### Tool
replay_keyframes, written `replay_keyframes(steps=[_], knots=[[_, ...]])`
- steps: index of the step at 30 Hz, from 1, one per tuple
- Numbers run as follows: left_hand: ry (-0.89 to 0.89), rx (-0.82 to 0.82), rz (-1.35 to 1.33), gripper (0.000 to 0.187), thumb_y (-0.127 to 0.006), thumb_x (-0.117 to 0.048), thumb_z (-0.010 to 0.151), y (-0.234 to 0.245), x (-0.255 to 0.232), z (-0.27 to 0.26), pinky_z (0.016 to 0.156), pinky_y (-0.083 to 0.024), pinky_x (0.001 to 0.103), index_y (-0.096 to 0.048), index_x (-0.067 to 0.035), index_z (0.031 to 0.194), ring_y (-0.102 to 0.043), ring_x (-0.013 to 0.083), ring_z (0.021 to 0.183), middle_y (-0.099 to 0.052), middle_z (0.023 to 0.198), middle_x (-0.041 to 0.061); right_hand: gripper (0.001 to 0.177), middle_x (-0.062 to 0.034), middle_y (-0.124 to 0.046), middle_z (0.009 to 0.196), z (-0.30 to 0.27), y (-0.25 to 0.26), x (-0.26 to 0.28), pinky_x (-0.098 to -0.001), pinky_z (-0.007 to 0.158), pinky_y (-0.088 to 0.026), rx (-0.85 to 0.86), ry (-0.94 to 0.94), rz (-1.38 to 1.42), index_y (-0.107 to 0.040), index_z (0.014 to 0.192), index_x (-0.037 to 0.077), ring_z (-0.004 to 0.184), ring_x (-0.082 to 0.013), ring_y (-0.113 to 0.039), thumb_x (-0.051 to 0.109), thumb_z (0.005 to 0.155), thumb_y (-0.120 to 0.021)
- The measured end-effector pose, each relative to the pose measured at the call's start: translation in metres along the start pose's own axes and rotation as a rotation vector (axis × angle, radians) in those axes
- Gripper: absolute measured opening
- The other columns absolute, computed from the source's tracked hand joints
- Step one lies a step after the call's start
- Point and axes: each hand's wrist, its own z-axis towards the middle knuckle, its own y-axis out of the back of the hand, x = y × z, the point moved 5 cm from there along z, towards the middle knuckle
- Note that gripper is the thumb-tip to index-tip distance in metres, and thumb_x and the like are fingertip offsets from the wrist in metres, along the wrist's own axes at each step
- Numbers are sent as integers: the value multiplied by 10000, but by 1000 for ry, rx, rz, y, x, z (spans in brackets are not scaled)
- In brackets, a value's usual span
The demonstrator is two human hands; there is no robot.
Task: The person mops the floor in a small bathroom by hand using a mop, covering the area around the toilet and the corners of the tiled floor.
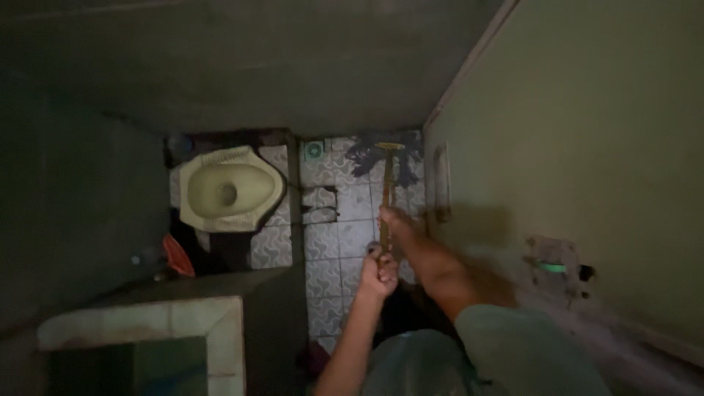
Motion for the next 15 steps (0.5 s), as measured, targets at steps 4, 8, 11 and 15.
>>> replay_keyframes(steps=[4,8,11,15], knots=[[-52,41,-42,301,-479,-326,1065,6,-4,-4,291,-264,238,-599,-50,1084,-357,107,398,-506,662,4,366,-125,-667,698,6,-7,7,-401,519,-524,-37,88,-170,-677,799,60,568,-243,-636,378,942,-566],[-22,-23,-39,291,-502,-330,1061,21,4,-24,283,-268,231,-604,-58,1066,-360,106,395,-509,655,-6,320,-143,-643,700,-6,-11,-17,-437,515,-505,48,66,-68,-673,826,38,560,-266,-595,305,939,-539],[-21,-34,17,260,-501,-296,1065,33,10,-40,285,-267,233,-607,-60,1050,-356,101,392,-491,637,-8,361,-115,-580,671,-23,-15,-40,-429,507,-476,119,-3,64,-620,875,36,533,-254,-529,359,987,-507],[-60,-25,41,308,-441,-284,1045,48,10,-63,290,-261,234,-581,-12,1003,-344,103,390,-477,628,1,374,-76,-545,647,-49,-26,-66,-395,508,-442,131,-18,201,-588,881,62,534,-222,-495,406,1006,-513]])
